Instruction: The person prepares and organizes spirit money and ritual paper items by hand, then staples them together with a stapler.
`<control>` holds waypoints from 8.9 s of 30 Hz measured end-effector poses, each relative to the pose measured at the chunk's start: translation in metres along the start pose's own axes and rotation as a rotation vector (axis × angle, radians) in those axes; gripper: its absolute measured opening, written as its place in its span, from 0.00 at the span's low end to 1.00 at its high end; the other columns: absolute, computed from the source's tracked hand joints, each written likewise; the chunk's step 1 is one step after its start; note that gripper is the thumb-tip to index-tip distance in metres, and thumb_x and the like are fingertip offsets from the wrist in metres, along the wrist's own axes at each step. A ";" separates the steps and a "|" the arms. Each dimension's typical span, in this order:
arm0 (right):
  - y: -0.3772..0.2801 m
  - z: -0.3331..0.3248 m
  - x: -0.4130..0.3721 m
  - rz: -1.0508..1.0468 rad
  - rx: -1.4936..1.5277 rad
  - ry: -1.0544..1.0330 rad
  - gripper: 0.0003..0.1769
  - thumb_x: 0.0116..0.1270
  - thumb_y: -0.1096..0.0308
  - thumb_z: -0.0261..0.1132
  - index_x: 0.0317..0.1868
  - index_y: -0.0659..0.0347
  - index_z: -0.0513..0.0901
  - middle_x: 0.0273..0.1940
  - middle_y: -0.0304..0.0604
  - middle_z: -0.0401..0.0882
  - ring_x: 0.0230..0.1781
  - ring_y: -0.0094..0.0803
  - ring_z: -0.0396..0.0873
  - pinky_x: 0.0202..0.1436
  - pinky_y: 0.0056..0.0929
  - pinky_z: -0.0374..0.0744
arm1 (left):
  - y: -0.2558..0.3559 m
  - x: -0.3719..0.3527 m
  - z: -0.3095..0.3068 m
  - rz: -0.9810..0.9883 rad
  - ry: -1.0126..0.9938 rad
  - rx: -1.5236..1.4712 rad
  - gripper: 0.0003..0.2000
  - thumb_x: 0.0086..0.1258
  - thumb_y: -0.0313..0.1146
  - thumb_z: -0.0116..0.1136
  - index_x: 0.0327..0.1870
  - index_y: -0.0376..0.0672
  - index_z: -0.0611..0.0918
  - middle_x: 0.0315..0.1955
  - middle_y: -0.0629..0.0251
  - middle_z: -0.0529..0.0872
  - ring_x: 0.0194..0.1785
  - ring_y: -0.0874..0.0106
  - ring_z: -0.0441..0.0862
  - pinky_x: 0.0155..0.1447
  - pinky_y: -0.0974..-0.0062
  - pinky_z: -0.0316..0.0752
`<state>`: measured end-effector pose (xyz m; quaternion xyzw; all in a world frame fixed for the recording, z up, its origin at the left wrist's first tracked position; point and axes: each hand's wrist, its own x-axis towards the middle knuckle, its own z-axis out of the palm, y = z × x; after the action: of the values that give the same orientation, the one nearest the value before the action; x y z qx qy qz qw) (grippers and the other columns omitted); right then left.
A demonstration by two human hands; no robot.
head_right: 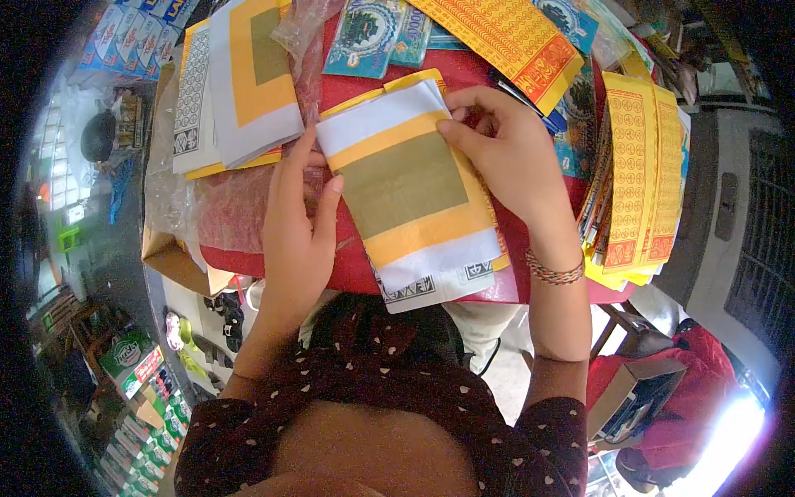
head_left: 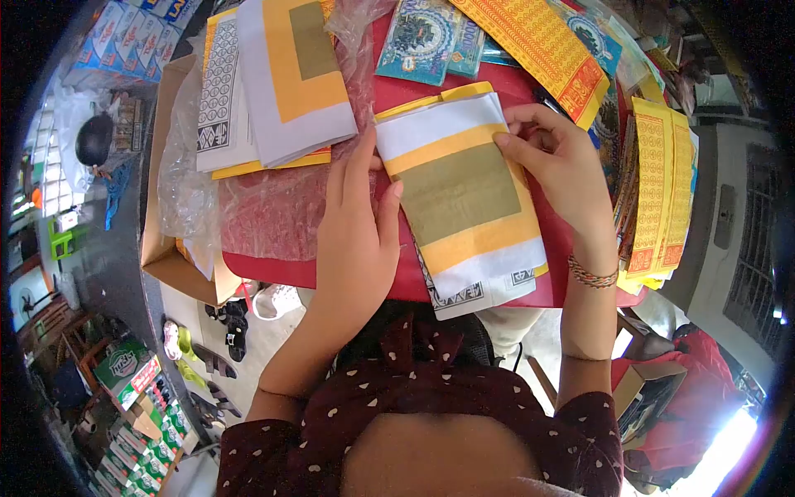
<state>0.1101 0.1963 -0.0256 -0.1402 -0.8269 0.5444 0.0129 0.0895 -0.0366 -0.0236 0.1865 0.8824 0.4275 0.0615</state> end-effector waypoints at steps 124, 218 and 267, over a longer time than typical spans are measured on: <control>0.004 -0.028 0.110 0.026 -0.597 0.318 0.23 0.74 0.52 0.50 0.58 0.56 0.81 0.70 0.44 0.67 0.71 0.42 0.62 0.71 0.61 0.48 | 0.009 0.118 -0.035 0.561 0.338 -0.032 0.13 0.68 0.28 0.60 0.52 0.41 0.78 0.45 0.55 0.83 0.51 0.57 0.81 0.54 0.64 0.74; 0.032 -0.013 0.033 -0.195 -0.892 0.525 0.24 0.78 0.56 0.45 0.63 0.60 0.76 0.67 0.55 0.69 0.70 0.44 0.65 0.74 0.49 0.58 | -0.005 0.127 -0.033 0.489 0.351 0.211 0.23 0.69 0.35 0.60 0.64 0.41 0.72 0.55 0.54 0.77 0.62 0.55 0.70 0.67 0.58 0.60; 0.035 -0.019 0.031 -0.198 -0.966 0.537 0.22 0.77 0.56 0.46 0.61 0.57 0.79 0.64 0.49 0.74 0.69 0.40 0.67 0.75 0.53 0.55 | 0.017 0.113 -0.001 -0.212 -0.330 -1.401 0.23 0.78 0.39 0.47 0.67 0.34 0.65 0.62 0.53 0.74 0.67 0.63 0.71 0.72 0.58 0.63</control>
<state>0.0915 0.2335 -0.0537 -0.1856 -0.9592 0.0452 0.2086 -0.0101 0.0150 -0.0043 0.0790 0.3940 0.8503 0.3398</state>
